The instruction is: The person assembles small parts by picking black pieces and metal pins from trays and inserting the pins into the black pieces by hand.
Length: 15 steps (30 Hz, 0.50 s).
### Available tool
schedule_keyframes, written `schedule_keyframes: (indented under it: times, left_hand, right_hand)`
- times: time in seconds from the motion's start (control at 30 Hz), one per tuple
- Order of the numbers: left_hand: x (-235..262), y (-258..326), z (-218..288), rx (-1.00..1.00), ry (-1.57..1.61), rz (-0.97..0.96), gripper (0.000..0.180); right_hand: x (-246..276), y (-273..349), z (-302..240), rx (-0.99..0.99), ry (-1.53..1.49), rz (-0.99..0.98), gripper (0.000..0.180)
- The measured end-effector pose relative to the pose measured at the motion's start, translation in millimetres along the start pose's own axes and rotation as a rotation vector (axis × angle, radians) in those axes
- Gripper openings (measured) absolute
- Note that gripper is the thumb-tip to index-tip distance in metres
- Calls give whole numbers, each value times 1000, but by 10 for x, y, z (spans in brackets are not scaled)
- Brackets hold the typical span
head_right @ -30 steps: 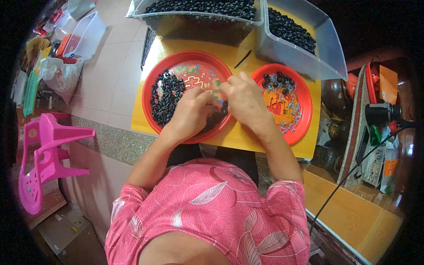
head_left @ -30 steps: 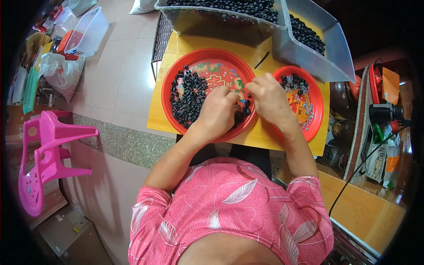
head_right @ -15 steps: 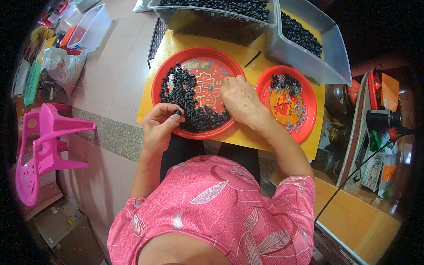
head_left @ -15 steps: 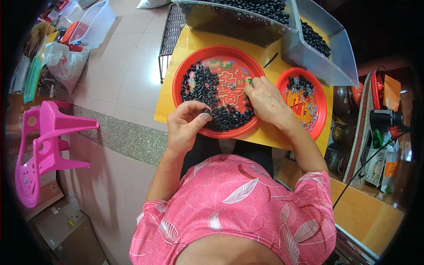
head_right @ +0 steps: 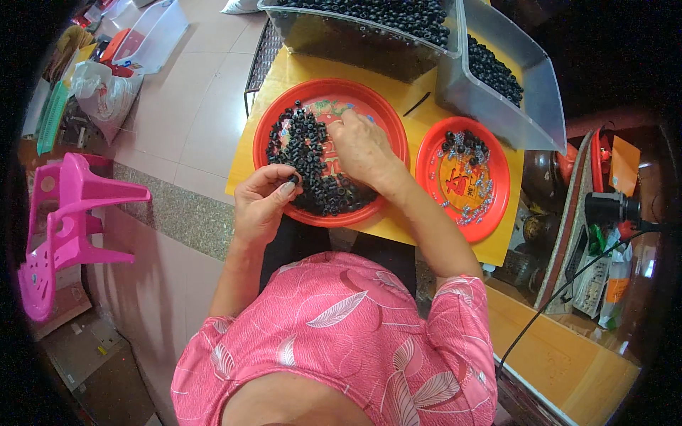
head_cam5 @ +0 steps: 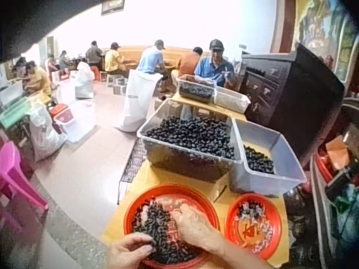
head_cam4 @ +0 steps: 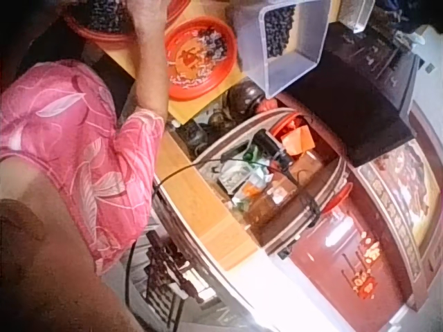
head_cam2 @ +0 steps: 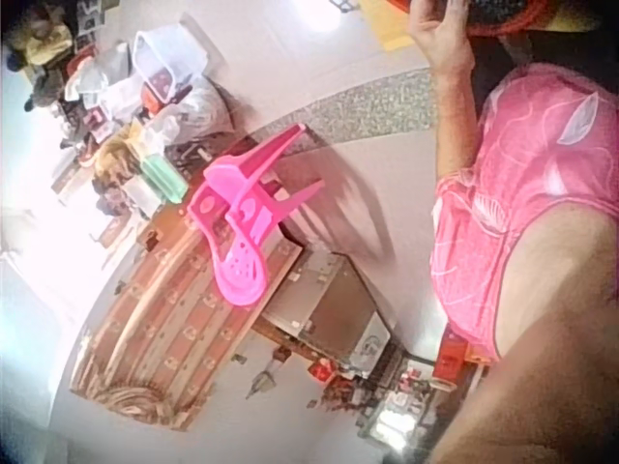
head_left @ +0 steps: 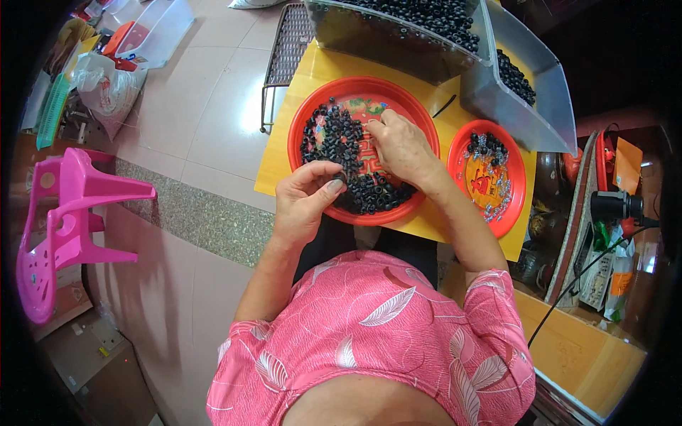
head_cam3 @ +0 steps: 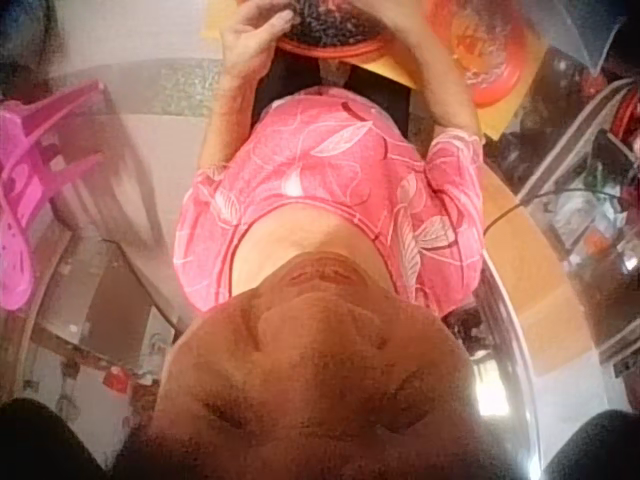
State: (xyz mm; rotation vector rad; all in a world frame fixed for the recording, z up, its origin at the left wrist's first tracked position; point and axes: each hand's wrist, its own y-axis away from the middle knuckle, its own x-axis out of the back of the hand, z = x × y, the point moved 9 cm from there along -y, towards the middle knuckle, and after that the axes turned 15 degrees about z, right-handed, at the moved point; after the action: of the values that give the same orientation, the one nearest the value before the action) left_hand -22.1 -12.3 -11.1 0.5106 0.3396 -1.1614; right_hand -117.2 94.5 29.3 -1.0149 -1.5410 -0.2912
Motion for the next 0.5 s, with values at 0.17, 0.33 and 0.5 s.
schedule_keyframes:
  times: [0.17,0.33,0.5]
  left_hand:
    - [21,0,5,19,26,8,21]
    - [-2,-16,9,24,42,18,19]
    - [-79,21,-11,29,66,-18,20]
  right_hand:
    - [-42,-18,-21,-1,36,-9,13]
    - [57,-5,10,-14,-64,77,10]
    - [336,145,-97,-339,-637,144,7]
